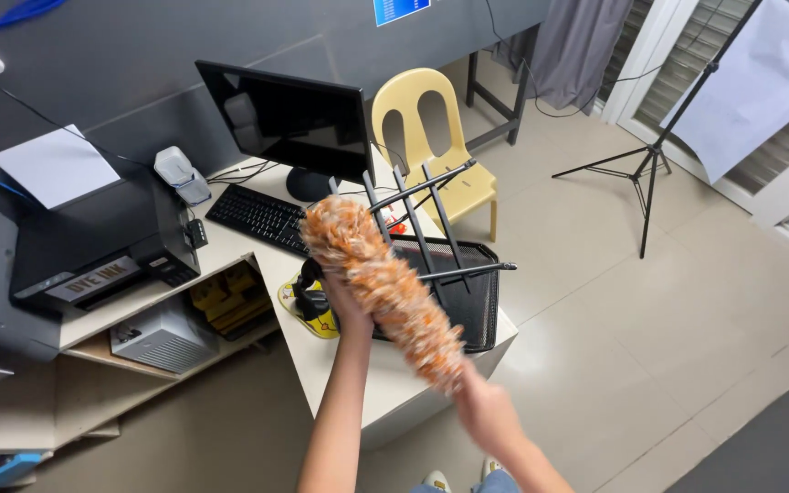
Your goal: The person uses an orange duster to clean a black metal wire rack and several black mesh trays. They wipe the rack's frame and mesh bottom, then dust the trays individually, flipping them over to clean both sides before placing them back on the desk.
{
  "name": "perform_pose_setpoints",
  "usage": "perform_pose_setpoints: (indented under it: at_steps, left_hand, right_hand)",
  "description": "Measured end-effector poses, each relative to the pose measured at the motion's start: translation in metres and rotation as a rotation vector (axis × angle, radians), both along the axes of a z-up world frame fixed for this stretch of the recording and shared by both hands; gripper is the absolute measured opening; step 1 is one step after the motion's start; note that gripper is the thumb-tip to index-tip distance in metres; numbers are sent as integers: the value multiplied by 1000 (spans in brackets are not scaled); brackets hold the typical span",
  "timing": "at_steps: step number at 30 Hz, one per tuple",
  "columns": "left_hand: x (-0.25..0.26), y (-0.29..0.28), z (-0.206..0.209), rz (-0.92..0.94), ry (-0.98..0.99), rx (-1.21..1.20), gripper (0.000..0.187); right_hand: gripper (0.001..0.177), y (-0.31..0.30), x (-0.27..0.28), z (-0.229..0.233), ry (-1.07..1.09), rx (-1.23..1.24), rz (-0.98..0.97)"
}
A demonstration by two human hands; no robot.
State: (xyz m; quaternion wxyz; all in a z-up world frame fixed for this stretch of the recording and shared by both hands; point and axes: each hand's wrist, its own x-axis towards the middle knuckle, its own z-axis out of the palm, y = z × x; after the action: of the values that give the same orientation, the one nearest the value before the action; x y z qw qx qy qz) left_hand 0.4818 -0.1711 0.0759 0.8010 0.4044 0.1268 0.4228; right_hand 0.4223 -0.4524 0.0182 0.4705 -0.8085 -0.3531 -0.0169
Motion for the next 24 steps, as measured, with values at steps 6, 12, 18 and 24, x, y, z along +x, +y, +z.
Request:
perform_pose_setpoints:
  at_steps: [6, 12, 18, 24]
  left_hand:
    - [-13, -8, 23, -26, -235, 120, 72]
    - [13, 47, -103, -33, 106, -89, 73]
    - [-31, 10, 21, -99, -183, 36, 65]
    - [-33, 28, 22, -151, -180, -2, 64]
  right_hand:
    - [22, -9, 44, 2, 447, -9, -536]
    - [43, 21, -37, 44, 198, -75, 65]
    - [37, -8, 30, 55, 620, -228, -437]
    - [34, -75, 76, -2, 470, 61, -628]
